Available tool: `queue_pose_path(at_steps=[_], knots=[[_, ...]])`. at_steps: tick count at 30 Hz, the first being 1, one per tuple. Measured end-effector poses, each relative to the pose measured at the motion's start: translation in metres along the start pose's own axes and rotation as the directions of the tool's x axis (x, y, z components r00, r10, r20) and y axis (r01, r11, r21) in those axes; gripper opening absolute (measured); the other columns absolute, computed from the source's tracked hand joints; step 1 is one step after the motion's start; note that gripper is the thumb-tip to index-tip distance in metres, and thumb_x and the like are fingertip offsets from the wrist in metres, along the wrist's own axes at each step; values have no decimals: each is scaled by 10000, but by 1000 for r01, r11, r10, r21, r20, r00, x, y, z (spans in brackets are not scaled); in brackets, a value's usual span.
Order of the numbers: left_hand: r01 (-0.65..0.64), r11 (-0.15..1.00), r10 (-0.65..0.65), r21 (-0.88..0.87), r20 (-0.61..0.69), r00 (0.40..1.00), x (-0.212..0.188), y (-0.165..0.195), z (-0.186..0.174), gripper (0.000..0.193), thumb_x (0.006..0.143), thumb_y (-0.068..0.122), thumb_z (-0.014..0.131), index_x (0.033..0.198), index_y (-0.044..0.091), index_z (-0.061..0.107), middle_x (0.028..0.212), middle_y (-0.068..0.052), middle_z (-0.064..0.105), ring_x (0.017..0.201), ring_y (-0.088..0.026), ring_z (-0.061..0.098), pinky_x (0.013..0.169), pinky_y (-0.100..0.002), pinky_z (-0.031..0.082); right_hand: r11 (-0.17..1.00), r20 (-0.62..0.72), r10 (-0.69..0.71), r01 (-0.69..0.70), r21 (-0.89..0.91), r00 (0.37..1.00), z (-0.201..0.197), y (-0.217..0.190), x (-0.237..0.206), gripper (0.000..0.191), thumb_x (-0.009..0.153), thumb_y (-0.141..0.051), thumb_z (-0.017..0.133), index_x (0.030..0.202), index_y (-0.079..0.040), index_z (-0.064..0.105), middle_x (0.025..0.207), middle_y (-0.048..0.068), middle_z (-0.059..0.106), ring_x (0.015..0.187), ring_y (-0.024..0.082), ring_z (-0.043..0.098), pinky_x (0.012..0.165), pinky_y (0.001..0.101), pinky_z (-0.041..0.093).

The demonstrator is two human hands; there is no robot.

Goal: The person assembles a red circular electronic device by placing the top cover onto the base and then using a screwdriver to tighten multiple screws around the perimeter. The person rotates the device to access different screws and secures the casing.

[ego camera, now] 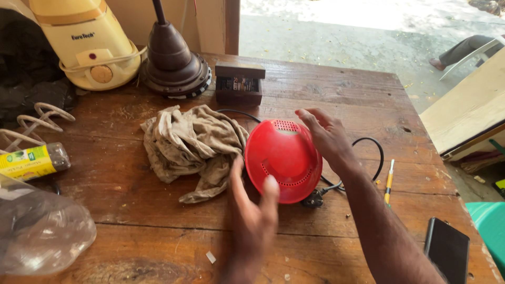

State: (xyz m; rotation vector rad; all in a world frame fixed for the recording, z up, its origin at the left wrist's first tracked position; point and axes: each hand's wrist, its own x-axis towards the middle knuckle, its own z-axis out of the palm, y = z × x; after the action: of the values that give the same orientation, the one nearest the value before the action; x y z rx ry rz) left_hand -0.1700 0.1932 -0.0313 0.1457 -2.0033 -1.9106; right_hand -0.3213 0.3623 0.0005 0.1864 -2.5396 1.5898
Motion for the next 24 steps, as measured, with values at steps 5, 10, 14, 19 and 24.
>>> queue_pose_path(at_steps=[5, 10, 14, 19, 24], knots=[[-18, 986, 7, 164, 71, 997, 51, -22, -5, 676, 969, 473, 503, 1461, 10, 499, 1464, -187, 510, 1369, -313, 480, 1141, -446, 370, 1000, 62, 3, -1, -27, 998, -2, 2, -33, 459, 1041, -379, 495, 1381, -94, 612, 1300, 125, 694, 1183, 206, 646, 973, 337, 519], [-282, 904, 270, 322, 82, 959, 55, -40, -6, 707, 1032, 513, 496, 1488, -27, 483, 1337, -178, 539, 1260, -315, 474, 1125, -470, 340, 996, 28, -83, 84, -24, 996, 2, 3, -52, 473, 1054, -363, 475, 1426, -89, 577, 1372, 141, 667, 1252, 210, 627, 1036, 335, 485], [-295, 895, 276, 334, 105, 955, 54, -46, -5, 665, 1018, 518, 488, 1439, 8, 565, 1298, -157, 563, 1246, -309, 476, 1148, -490, 301, 992, -40, -123, 123, 0, 992, 8, 7, -58, 455, 1061, -334, 495, 1414, -65, 596, 1374, 147, 678, 1268, 219, 626, 1063, 334, 474], [-338, 868, 312, 364, 129, 941, 55, -48, -3, 677, 1033, 533, 479, 1438, -4, 551, 1342, -166, 532, 1249, -311, 450, 1143, -492, 300, 990, -94, -140, 142, 13, 986, 13, 12, -57, 441, 1066, -310, 500, 1404, -47, 607, 1377, 161, 677, 1286, 225, 622, 1079, 331, 464], [-318, 864, 295, 390, 120, 948, 55, -50, -1, 696, 1030, 551, 473, 1442, -4, 557, 1311, -163, 527, 1220, -308, 447, 1135, -503, 303, 989, -94, -144, 147, 30, 985, 14, 12, -54, 435, 1059, -287, 511, 1380, -14, 619, 1373, 190, 677, 1284, 250, 629, 1082, 336, 469]])
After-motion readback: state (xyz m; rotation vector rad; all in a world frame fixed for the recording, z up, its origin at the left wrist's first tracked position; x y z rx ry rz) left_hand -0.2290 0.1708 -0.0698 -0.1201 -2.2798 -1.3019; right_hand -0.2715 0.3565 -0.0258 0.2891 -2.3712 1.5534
